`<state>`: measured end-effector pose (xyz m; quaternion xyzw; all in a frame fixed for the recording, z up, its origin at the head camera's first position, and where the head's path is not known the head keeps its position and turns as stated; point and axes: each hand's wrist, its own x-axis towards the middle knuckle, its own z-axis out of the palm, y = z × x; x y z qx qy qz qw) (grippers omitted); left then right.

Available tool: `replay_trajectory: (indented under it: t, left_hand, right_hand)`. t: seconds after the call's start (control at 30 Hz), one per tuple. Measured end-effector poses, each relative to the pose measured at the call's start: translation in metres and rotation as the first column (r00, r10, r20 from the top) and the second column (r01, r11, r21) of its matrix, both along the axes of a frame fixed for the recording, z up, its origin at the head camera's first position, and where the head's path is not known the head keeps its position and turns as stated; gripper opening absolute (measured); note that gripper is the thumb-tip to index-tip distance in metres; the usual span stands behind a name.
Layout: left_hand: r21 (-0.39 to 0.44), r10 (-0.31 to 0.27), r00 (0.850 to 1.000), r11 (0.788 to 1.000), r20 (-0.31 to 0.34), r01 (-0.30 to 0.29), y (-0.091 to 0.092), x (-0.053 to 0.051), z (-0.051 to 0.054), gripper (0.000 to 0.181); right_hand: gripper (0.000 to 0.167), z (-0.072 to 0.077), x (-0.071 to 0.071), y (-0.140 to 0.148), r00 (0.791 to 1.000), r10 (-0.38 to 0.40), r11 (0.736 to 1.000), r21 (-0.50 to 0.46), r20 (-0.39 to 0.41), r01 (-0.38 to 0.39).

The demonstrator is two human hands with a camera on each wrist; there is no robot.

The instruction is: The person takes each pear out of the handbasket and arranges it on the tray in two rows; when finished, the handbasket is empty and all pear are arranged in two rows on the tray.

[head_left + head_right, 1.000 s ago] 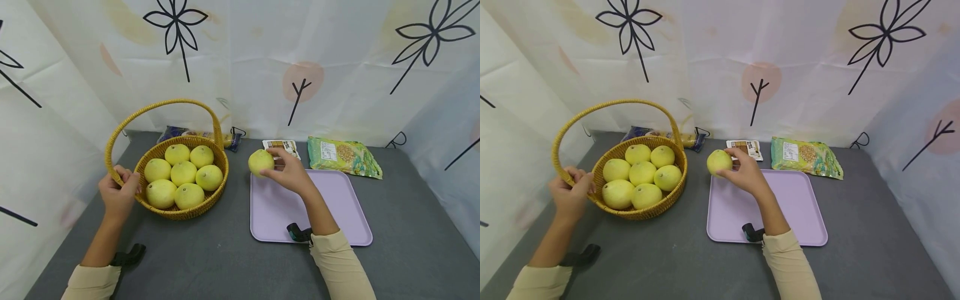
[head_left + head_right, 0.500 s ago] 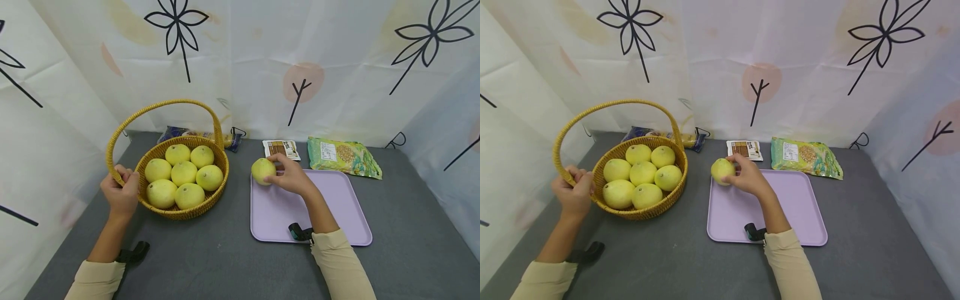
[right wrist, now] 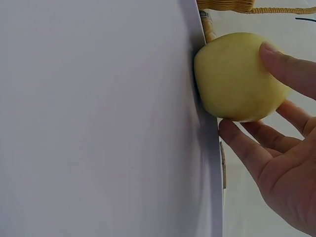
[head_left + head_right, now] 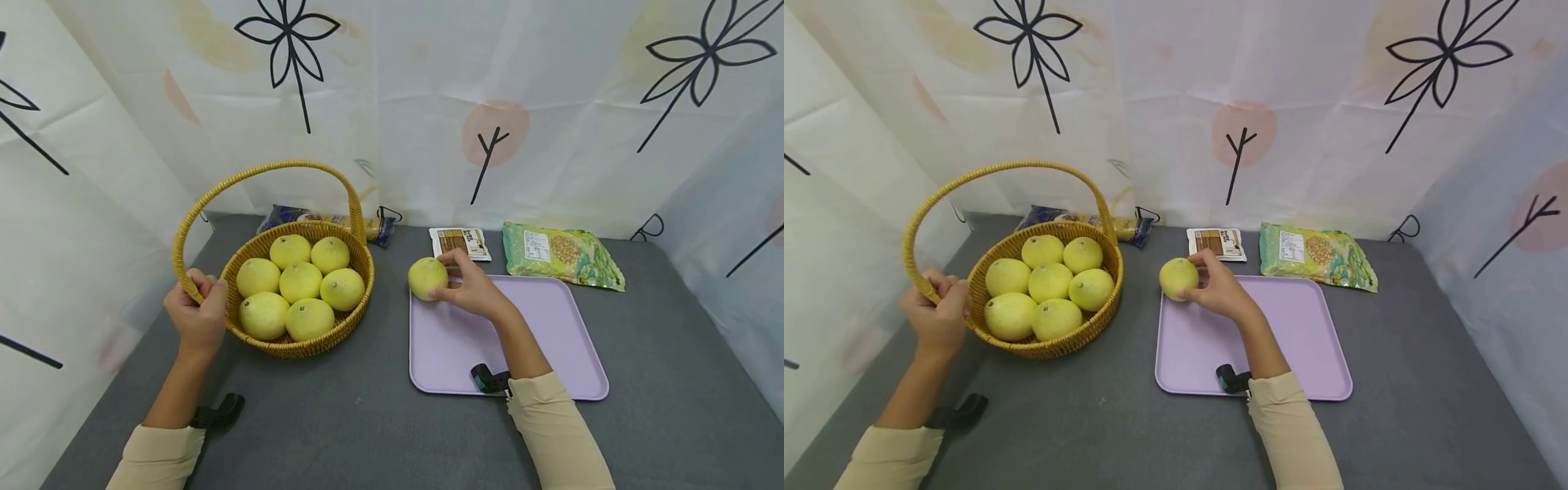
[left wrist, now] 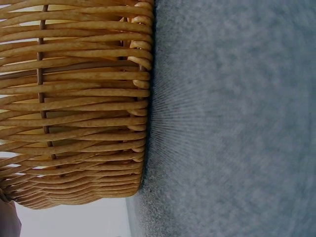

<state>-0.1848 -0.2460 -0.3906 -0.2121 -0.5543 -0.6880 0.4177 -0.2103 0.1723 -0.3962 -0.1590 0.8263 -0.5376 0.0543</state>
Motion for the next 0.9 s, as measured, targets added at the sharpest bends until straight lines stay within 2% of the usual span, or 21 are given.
replay_trajectory:
  t: [0.17, 0.4, 0.6, 0.73, 0.9]
  left_hand:
    - [-0.010, 0.039, 0.999, 0.999, -0.003, -0.039, 0.001, -0.002, -0.001, 0.033]
    - [0.005, 0.027, 1.000, 1.000, 0.010, -0.027, 0.003, -0.003, -0.003, 0.032]
    - [0.004, 0.048, 0.999, 0.999, 0.012, -0.048, 0.004, -0.002, -0.004, 0.032]
    - [0.026, 0.036, 0.999, 0.999, 0.005, -0.036, 0.003, -0.002, -0.003, 0.034]
    - [0.029, 0.046, 0.999, 0.998, 0.009, -0.047, 0.003, -0.002, -0.001, 0.034]
  right_hand:
    - [0.061, 0.002, 0.000, 0.003, 1.000, 0.016, 1.000, 0.021, 0.003, -0.016]
    - [0.063, 0.003, 0.001, 0.006, 1.000, 0.005, 0.997, 0.076, 0.025, -0.007]
    - [0.063, 0.006, 0.003, 0.006, 0.999, 0.002, 0.995, 0.095, 0.032, -0.005]
    - [0.062, 0.007, 0.003, 0.003, 1.000, 0.004, 0.993, 0.115, -0.017, -0.002]
    - [0.060, 0.010, 0.002, -0.003, 0.987, -0.003, 0.987, 0.159, -0.158, 0.029]
